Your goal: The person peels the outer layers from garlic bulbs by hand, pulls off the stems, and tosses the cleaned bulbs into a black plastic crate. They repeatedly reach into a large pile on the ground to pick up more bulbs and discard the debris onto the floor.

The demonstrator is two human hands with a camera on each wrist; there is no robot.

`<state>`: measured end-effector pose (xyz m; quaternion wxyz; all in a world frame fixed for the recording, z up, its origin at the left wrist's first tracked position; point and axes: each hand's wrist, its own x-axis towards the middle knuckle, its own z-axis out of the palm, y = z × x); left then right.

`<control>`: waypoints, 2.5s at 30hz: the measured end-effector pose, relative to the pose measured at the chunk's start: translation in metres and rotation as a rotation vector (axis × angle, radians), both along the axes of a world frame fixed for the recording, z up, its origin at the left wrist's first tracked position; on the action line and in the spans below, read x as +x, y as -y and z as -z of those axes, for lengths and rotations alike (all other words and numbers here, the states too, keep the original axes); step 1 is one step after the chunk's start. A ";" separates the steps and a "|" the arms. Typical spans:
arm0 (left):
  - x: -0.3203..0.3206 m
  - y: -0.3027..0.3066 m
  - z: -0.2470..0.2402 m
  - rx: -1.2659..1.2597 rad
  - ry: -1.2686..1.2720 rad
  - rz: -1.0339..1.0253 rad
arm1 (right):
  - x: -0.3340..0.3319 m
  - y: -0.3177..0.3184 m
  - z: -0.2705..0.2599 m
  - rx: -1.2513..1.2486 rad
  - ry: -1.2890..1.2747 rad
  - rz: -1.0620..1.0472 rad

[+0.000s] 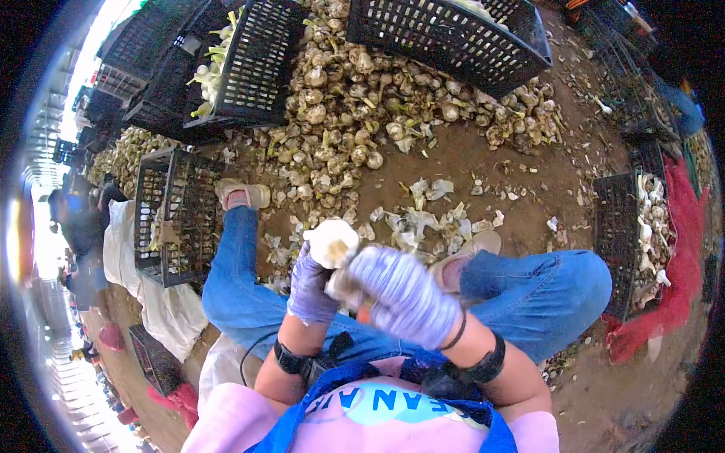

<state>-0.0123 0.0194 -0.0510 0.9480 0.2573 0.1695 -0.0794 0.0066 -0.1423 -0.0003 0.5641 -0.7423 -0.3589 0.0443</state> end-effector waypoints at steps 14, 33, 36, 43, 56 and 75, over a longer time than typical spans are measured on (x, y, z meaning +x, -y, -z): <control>0.153 0.027 -0.071 0.460 0.523 -0.062 | 0.014 0.026 0.046 -0.130 -0.576 0.215; 0.263 -0.029 0.161 2.041 0.096 0.618 | 0.040 0.037 0.133 -0.141 -1.033 0.248; 0.294 -0.026 0.201 2.303 0.247 1.111 | 0.046 0.041 0.137 -0.090 -1.382 0.195; 0.260 -0.018 0.132 2.116 0.159 0.837 | 0.055 0.038 0.129 0.075 -1.150 0.412; 0.046 0.023 -0.033 1.612 0.643 0.358 | 0.019 0.018 0.040 0.508 -0.823 0.494; -0.011 0.010 -0.058 1.716 0.850 0.190 | -0.016 0.022 -0.007 0.349 -1.054 0.283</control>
